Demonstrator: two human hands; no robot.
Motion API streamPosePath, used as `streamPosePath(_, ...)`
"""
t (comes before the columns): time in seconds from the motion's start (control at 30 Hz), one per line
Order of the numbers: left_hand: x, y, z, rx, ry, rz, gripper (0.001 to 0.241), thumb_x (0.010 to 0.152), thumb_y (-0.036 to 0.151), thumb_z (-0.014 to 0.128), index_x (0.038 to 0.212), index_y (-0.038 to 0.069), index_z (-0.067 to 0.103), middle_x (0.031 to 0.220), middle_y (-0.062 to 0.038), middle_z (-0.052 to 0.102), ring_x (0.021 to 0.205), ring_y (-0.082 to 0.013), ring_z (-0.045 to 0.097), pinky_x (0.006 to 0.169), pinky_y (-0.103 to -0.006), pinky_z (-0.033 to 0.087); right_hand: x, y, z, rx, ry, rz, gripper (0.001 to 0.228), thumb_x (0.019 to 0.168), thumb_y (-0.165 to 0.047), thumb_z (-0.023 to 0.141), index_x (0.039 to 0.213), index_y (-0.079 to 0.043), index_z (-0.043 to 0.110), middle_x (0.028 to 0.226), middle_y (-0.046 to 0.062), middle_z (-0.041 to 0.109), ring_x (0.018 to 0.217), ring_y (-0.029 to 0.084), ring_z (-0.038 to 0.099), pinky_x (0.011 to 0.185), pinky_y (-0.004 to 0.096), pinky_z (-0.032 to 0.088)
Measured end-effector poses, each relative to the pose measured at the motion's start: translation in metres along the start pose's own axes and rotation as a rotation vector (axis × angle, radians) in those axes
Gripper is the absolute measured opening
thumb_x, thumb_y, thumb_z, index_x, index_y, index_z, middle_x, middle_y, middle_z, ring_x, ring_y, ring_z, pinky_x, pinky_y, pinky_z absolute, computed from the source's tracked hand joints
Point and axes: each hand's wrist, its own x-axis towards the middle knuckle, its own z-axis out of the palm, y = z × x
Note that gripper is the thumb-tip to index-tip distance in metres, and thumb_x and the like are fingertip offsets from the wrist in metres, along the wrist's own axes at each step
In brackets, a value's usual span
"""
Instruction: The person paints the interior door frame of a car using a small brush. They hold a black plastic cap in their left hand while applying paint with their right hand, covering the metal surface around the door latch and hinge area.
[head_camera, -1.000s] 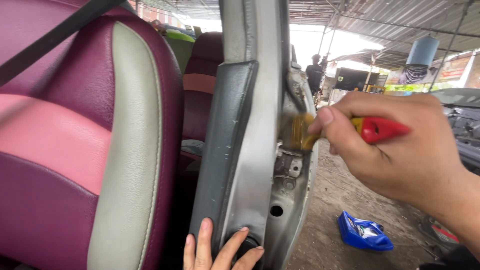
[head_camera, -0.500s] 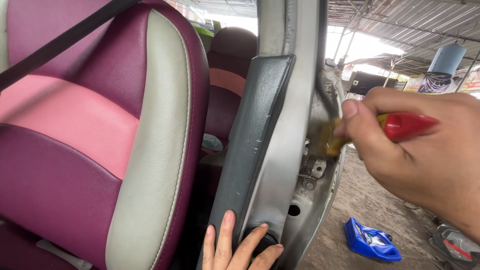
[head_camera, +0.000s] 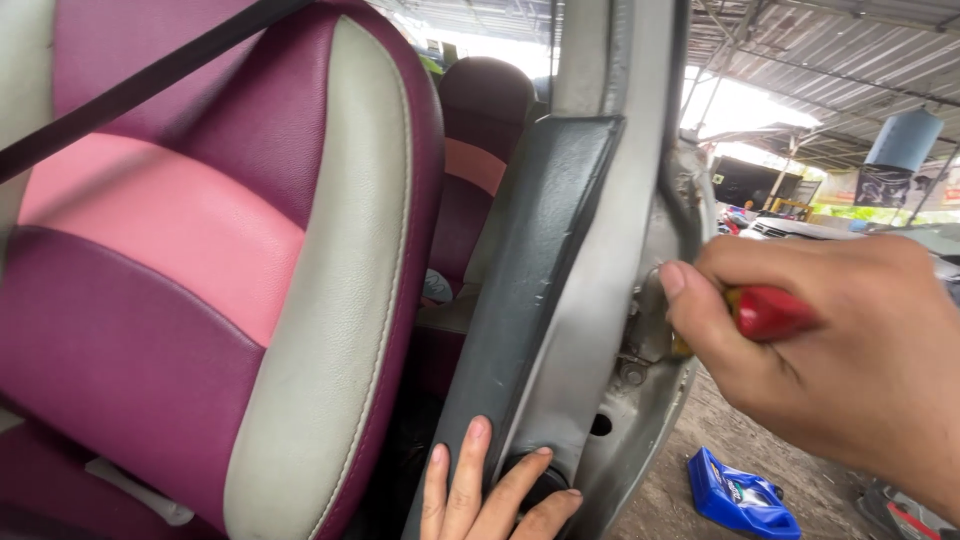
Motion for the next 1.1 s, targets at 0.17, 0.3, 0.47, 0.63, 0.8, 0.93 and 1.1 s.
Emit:
streamPosePath(0.17,0.0,0.001,-0.004,-0.039,-0.043,-0.027,0.019,0.092,0.027,0.065,0.083,0.043,0.069,0.104,0.016,0.076,0.123,-0.0331,0.062,0.103,-0.0532,0.045,0.001,0.013,0.008,-0.041,-0.092,0.004,0.038,0.101,-0.027,0.063,0.064,-0.018,0.064,0.042,-0.004,0.048,0.039,0.013,0.045,0.04,0.032,0.035)
streamPosePath(0.3,0.0,0.002,-0.003,-0.045,-0.015,-0.046,0.019,0.094,0.03,0.061,0.081,0.042,0.067,0.101,0.016,0.076,0.122,-0.0331,0.063,0.104,-0.0532,0.045,0.009,0.002,-0.004,-0.002,-0.028,0.147,0.034,0.103,-0.025,0.062,0.073,-0.017,0.077,0.047,0.001,0.058,0.039,0.016,0.048,0.041,0.033,0.034)
streamPosePath(0.47,0.002,0.004,-0.003,-0.047,-0.017,-0.06,0.019,0.094,0.031,0.061,0.079,0.041,0.067,0.1,0.015,0.077,0.122,-0.0331,0.063,0.103,-0.0536,0.045,0.005,0.01,0.009,-0.077,-0.061,0.181,0.046,0.104,-0.031,0.062,0.059,-0.018,0.06,0.044,-0.001,0.041,0.046,0.019,0.042,0.053,0.034,0.033)
streamPosePath(0.63,0.003,0.004,-0.006,-0.043,-0.033,-0.067,0.021,0.095,0.031,0.057,0.081,0.042,0.067,0.103,0.016,0.076,0.122,-0.0322,0.064,0.103,-0.0518,0.045,0.001,-0.002,0.004,-0.078,-0.011,0.012,0.041,0.107,-0.023,0.062,0.068,-0.013,0.06,0.054,0.002,0.053,0.048,0.019,0.053,0.052,0.036,0.041)
streamPosePath(0.8,-0.005,-0.002,0.006,-0.014,0.016,-0.012,0.018,0.096,0.035,0.059,0.081,0.044,0.066,0.1,0.019,0.076,0.12,-0.0335,0.064,0.104,-0.0519,0.044,-0.007,-0.016,0.008,-0.087,-0.022,0.028,0.045,0.102,-0.026,0.059,0.059,-0.017,0.052,0.048,-0.001,0.04,0.043,0.019,0.039,0.044,0.035,0.031)
streamPosePath(0.93,-0.001,0.001,0.002,-0.002,0.012,-0.023,0.019,0.095,0.033,0.06,0.08,0.044,0.066,0.099,0.018,0.076,0.12,-0.0337,0.063,0.104,-0.0515,0.044,-0.009,0.001,0.015,-0.188,-0.017,-0.081,0.049,0.106,-0.025,0.061,0.06,-0.018,0.047,0.05,-0.003,0.042,0.044,0.014,0.043,0.044,0.032,0.028)
streamPosePath(1.1,-0.003,0.002,0.0,-0.029,-0.024,-0.041,0.019,0.093,0.031,0.062,0.081,0.044,0.068,0.101,0.018,0.076,0.122,-0.0351,0.062,0.105,-0.053,0.043,-0.016,-0.021,0.001,-0.05,-0.044,0.068,0.043,0.099,-0.028,0.066,0.059,-0.019,0.055,0.049,-0.001,0.044,0.044,0.018,0.04,0.047,0.034,0.033)
